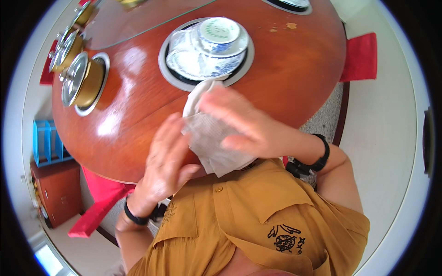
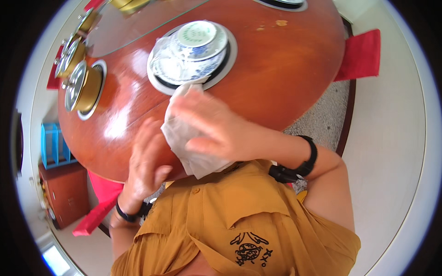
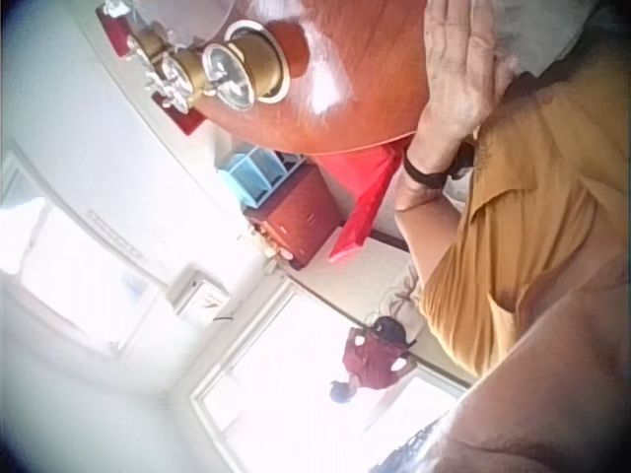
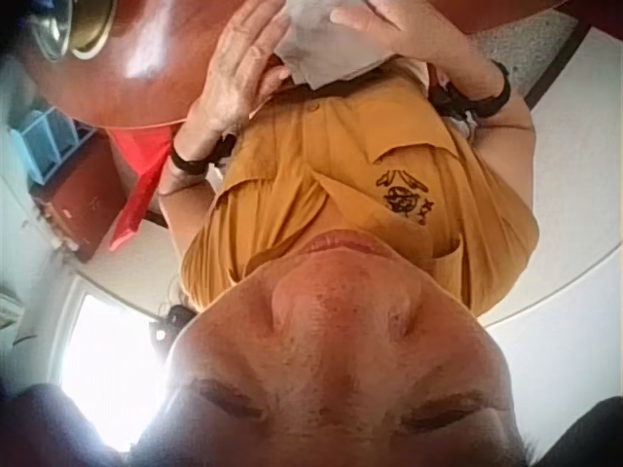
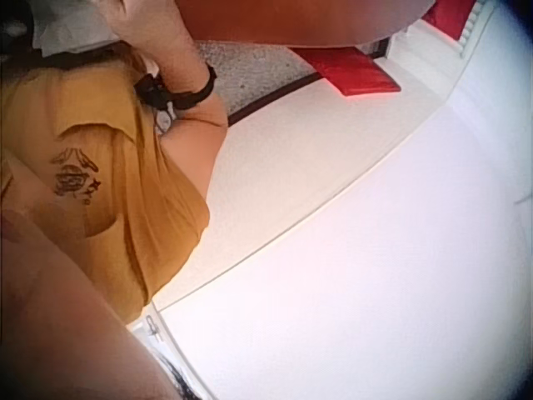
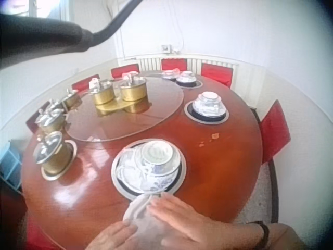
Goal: The person wipes the surface of a large wooden dining table with a white cloth, cleaning around several pots and plates.
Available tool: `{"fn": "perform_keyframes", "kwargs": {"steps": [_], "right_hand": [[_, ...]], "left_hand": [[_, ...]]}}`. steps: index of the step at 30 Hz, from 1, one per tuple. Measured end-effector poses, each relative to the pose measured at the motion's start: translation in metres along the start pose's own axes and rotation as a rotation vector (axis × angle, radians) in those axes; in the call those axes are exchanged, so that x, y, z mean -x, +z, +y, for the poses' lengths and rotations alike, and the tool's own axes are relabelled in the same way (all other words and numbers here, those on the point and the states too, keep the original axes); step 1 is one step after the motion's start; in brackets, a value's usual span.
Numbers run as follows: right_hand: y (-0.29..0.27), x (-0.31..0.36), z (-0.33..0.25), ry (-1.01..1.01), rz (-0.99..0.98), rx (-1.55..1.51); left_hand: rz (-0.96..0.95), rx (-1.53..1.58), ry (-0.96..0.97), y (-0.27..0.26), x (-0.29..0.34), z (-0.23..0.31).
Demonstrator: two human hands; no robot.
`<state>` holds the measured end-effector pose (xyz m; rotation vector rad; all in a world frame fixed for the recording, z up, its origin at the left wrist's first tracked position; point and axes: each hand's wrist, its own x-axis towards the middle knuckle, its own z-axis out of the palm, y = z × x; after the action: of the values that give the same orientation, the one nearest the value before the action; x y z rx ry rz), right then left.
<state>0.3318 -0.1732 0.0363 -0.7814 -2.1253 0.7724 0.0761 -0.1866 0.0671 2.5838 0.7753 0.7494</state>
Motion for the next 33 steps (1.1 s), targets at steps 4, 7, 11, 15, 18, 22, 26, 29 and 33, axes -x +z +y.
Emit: {"fn": "perform_keyframes", "kwargs": {"steps": [4, 7, 11, 15, 18, 22, 26, 29, 33], "right_hand": [[-0.057, 0.017, -0.004, 0.176, 0.118, 0.202], [-0.083, 0.05, 0.028, 0.392, 0.306, 0.267], [-0.085, 0.07, 0.051, 0.448, 0.5, 0.029], [-0.083, 0.07, 0.05, 0.433, 0.394, 0.223], [-0.079, 0.069, 0.045, 0.429, 0.341, 0.316], [-0.075, 0.062, 0.04, 0.443, 0.282, 0.433], [-0.073, 0.059, 0.039, 0.445, 0.245, 0.506], [-0.072, 0.06, 0.039, 0.451, 0.254, 0.532], [-0.072, 0.058, 0.036, 0.464, 0.257, 0.523]], "left_hand": [[-0.235, 0.066, 0.15, 0.019, -0.031, 0.001], [-0.301, 0.009, 0.157, 0.056, -0.043, -0.001], [-0.33, -0.057, 0.16, 0.064, -0.038, -0.005], [-0.296, -0.193, 0.031, 0.039, -0.013, -0.021], [-0.266, -0.379, -0.15, 0.014, 0.009, -0.047], [-0.098, -0.629, -0.366, -0.019, 0.027, -0.115], [-0.066, -0.655, -0.397, -0.031, 0.004, -0.17], [-0.049, -0.638, -0.341, -0.033, -0.02, -0.204], [-0.024, -0.597, -0.291, -0.037, -0.046, -0.254]]}}
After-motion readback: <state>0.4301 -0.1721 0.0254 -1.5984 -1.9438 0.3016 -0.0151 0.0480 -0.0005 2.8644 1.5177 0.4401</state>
